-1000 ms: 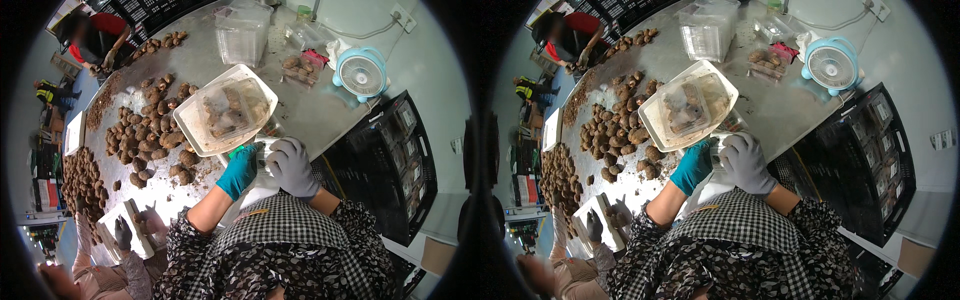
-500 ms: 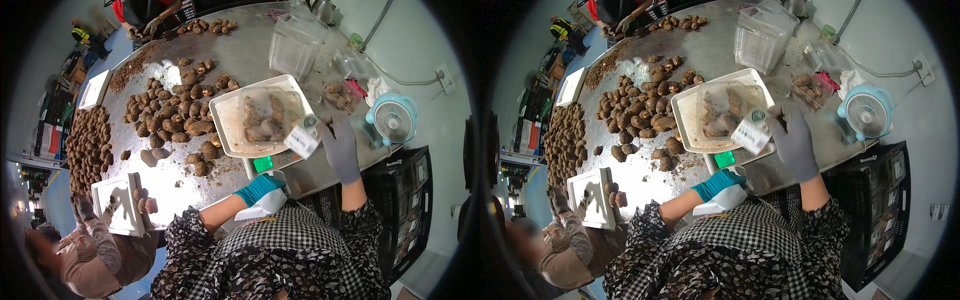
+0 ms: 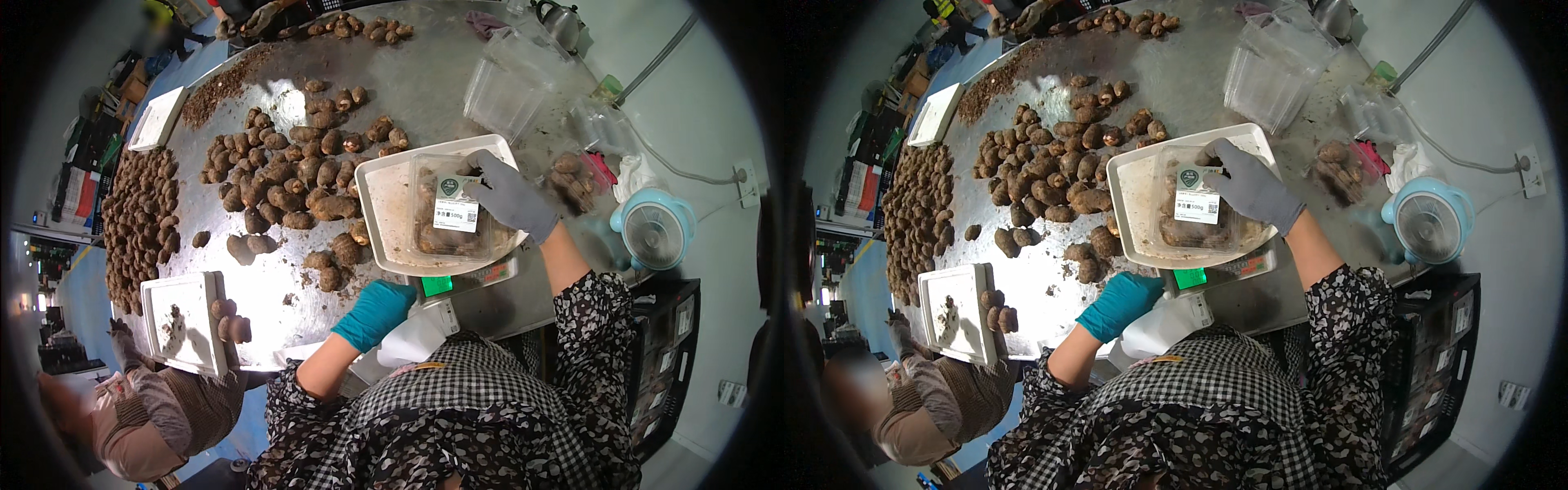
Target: The person picks brown root vegetables from a metal table, places them into a white tray on a digital scale, and then transfers them into a clear plastic container. The person repeats this process, filling multiple containers and placing them into a black crate.
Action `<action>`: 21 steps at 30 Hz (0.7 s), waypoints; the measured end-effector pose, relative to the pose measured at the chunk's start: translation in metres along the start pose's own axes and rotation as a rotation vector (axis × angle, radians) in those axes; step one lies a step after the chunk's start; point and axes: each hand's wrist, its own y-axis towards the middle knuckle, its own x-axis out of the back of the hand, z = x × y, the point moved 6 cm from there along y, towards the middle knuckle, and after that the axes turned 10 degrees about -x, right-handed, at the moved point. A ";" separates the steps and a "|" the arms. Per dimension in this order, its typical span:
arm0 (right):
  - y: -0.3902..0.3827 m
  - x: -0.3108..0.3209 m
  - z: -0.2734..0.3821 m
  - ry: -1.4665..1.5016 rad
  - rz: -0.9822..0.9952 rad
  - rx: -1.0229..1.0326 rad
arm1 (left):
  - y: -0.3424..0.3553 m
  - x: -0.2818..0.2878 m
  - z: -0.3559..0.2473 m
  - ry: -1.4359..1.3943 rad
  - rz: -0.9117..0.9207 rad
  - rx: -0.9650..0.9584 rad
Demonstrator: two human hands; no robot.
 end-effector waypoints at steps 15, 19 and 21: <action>0.000 -0.011 0.007 -0.373 -0.028 0.022 | -0.010 0.087 0.047 0.399 -0.110 0.378; 0.001 -0.022 0.005 -0.389 -0.080 0.106 | 0.023 0.122 0.007 0.187 -0.518 0.153; 0.000 -0.022 0.008 -0.472 -0.088 0.043 | 0.045 0.123 -0.009 0.112 -0.484 0.053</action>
